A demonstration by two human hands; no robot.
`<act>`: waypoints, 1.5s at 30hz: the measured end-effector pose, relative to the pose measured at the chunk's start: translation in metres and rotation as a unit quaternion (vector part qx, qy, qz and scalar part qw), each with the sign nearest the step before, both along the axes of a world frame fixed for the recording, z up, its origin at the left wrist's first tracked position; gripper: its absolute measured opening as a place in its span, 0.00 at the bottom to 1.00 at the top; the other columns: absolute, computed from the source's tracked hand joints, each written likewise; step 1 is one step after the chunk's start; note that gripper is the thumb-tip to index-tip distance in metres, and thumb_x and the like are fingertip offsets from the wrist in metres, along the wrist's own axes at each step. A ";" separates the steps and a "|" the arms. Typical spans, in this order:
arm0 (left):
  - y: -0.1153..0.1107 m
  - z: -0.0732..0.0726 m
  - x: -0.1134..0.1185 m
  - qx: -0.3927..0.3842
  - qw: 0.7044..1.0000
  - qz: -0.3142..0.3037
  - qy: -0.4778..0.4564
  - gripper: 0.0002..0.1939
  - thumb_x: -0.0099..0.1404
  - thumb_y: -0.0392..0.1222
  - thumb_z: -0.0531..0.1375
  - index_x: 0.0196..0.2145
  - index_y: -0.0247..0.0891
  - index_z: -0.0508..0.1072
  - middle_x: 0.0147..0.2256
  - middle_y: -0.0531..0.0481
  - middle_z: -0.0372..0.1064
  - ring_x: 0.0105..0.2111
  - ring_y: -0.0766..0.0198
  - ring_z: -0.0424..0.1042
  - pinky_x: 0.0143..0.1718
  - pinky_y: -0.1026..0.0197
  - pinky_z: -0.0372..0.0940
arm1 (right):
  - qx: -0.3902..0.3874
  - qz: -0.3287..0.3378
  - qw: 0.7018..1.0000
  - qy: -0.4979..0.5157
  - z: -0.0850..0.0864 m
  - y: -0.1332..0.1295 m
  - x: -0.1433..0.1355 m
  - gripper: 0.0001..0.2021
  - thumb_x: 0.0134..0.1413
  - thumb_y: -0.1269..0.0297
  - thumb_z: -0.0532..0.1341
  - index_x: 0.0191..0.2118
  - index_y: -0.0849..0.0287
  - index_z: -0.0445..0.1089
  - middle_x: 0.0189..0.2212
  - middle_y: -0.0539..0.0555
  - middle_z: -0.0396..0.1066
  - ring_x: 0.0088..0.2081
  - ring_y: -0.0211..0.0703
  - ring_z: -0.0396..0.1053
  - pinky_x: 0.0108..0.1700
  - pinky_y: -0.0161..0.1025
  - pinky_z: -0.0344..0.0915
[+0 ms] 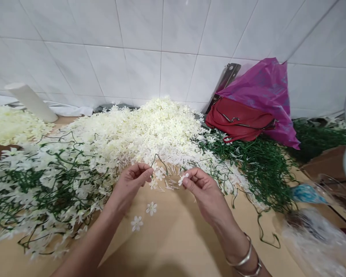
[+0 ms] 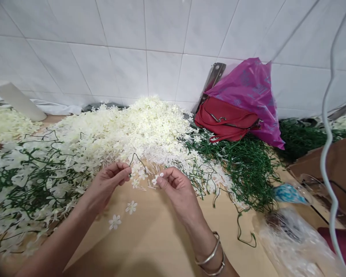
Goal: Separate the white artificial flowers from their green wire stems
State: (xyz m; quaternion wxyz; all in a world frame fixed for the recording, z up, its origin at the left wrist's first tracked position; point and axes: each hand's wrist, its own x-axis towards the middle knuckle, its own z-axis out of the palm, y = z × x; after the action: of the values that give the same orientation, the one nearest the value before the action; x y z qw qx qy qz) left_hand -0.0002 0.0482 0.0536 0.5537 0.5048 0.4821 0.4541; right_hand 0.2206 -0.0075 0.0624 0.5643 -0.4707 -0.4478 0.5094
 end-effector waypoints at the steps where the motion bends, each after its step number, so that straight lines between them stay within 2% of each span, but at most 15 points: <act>1: -0.004 -0.002 0.001 -0.013 1.000 0.011 -0.021 0.18 0.56 0.55 0.73 0.33 0.38 0.78 0.26 0.53 0.71 0.26 0.67 0.65 0.29 0.66 0.59 | -0.004 0.000 1.000 0.030 -0.001 0.004 -0.005 0.15 0.51 0.52 0.75 0.32 0.55 0.74 0.27 0.47 0.71 0.31 0.39 0.66 0.38 0.36 0.64; 5: -0.015 -0.007 0.008 -0.040 0.995 0.022 -0.084 0.18 0.54 0.52 0.75 0.32 0.37 0.78 0.28 0.53 0.72 0.29 0.68 0.68 0.31 0.67 0.60 | -0.027 -0.013 0.994 0.104 -0.012 0.013 -0.017 0.17 0.46 0.51 0.77 0.33 0.55 0.75 0.27 0.47 0.71 0.31 0.38 0.67 0.38 0.36 0.65; 9: -0.020 -0.011 0.011 -0.042 0.990 0.023 -0.133 0.16 0.54 0.50 0.76 0.32 0.38 0.78 0.29 0.54 0.72 0.29 0.69 0.69 0.33 0.67 0.62 | -0.038 -0.038 0.990 0.130 -0.023 0.014 -0.014 0.18 0.41 0.51 0.79 0.31 0.55 0.75 0.27 0.48 0.72 0.31 0.40 0.68 0.39 0.37 0.67; 19: -0.022 -0.022 0.019 -0.066 0.976 0.054 -0.201 0.21 0.48 0.50 0.79 0.29 0.38 0.75 0.31 0.52 0.76 0.32 0.66 0.75 0.38 0.64 0.67 | -0.016 0.019 0.994 0.107 -0.042 0.011 -0.024 0.16 0.46 0.49 0.77 0.34 0.54 0.78 0.31 0.51 0.75 0.33 0.41 0.68 0.41 0.39 0.66; 24: -0.022 -0.027 0.018 -0.043 0.981 0.037 -0.186 0.18 0.52 0.50 0.77 0.29 0.38 0.75 0.32 0.51 0.77 0.32 0.67 0.73 0.39 0.64 0.67 | -0.018 0.018 0.992 0.122 -0.042 0.013 -0.021 0.16 0.46 0.50 0.78 0.33 0.54 0.79 0.31 0.50 0.75 0.33 0.41 0.68 0.41 0.39 0.65; 29: -0.021 -0.031 0.015 -0.020 0.983 0.047 -0.174 0.16 0.54 0.48 0.76 0.30 0.38 0.76 0.32 0.51 0.75 0.33 0.66 0.72 0.37 0.64 0.67 | -0.022 -0.006 0.990 0.137 -0.040 0.015 -0.012 0.15 0.45 0.52 0.78 0.33 0.53 0.79 0.29 0.48 0.73 0.31 0.39 0.66 0.39 0.37 0.63; 33: -0.022 -0.030 0.017 -0.040 0.973 0.058 -0.218 0.17 0.52 0.48 0.78 0.31 0.38 0.77 0.33 0.52 0.76 0.32 0.67 0.72 0.35 0.66 0.67 | -0.013 0.017 0.995 0.093 -0.044 0.013 -0.020 0.14 0.45 0.51 0.78 0.31 0.53 0.79 0.31 0.50 0.76 0.33 0.40 0.67 0.39 0.38 0.64; 37: -0.025 -0.031 0.021 -0.060 0.964 0.039 -0.255 0.18 0.49 0.48 0.79 0.33 0.37 0.79 0.32 0.51 0.77 0.32 0.67 0.74 0.35 0.67 0.68 | -0.004 0.029 0.996 0.086 -0.050 0.009 -0.032 0.12 0.46 0.53 0.78 0.31 0.52 0.79 0.31 0.49 0.76 0.33 0.39 0.67 0.38 0.36 0.63; 40: -0.028 -0.032 0.023 -0.060 0.964 0.021 -0.258 0.16 0.51 0.47 0.79 0.32 0.37 0.81 0.30 0.51 0.77 0.32 0.68 0.74 0.35 0.67 0.68 | -0.011 0.031 0.995 0.099 -0.050 0.007 -0.036 0.10 0.46 0.56 0.78 0.31 0.51 0.79 0.30 0.47 0.76 0.33 0.38 0.67 0.37 0.35 0.63; 45: -0.029 -0.034 0.026 -0.069 0.961 -0.001 -0.268 0.14 0.54 0.47 0.78 0.33 0.37 0.81 0.33 0.50 0.79 0.32 0.68 0.73 0.36 0.67 0.68 | 0.010 0.037 0.995 0.090 -0.049 0.006 -0.035 0.06 0.51 0.60 0.76 0.32 0.50 0.80 0.32 0.48 0.76 0.36 0.39 0.70 0.42 0.37 0.65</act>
State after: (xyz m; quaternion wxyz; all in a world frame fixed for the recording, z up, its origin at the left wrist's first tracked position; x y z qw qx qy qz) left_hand 0.0257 0.0189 0.0200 0.6967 0.3258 0.3455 0.5378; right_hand 0.1851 -0.0016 0.0138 0.5878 -0.4006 -0.4175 0.5654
